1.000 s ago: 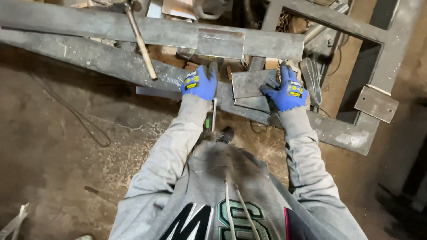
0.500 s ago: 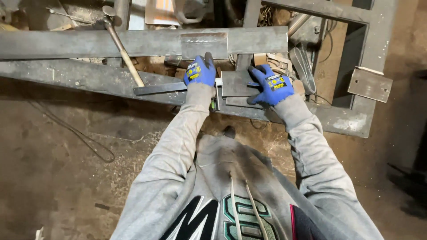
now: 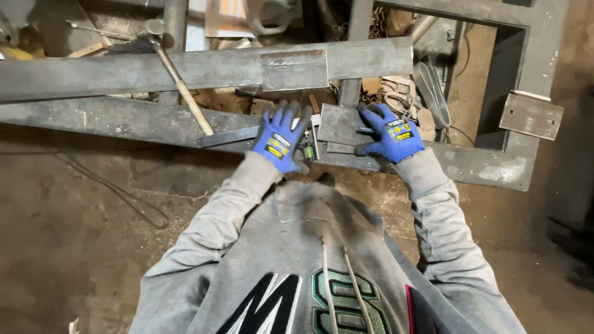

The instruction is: Measuring and marking small metal plates using a combination square and a scribe.

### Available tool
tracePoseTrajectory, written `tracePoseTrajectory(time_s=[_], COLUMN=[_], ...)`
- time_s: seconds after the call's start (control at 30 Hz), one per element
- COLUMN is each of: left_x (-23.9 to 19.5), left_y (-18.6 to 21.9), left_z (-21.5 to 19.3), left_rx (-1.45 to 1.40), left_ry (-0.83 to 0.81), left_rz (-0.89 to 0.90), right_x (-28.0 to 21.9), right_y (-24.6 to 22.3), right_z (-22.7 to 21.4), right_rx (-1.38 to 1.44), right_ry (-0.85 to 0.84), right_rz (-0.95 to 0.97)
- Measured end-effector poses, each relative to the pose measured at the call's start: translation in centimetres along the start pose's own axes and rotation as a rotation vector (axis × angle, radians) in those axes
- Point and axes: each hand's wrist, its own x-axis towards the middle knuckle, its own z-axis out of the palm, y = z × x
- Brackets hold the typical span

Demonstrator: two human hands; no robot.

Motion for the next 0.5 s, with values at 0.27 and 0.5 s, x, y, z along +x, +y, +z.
tracePoseTrajectory(time_s=[0.27, 0.5], left_x=[-0.3, -0.2], left_y=[-1.1, -2.0], left_z=[4.1, 3.3], left_rx=[0.012, -0.017], left_ry=[-0.062, 0.017], left_rz=[0.158, 0.203], right_x=[-0.7, -1.3], right_y=[-0.9, -1.2], right_z=[-1.3, -2.6], right_rx=[-0.033, 0.067], right_ry=[0.022, 0.048], right_rz=[-0.068, -0.119])
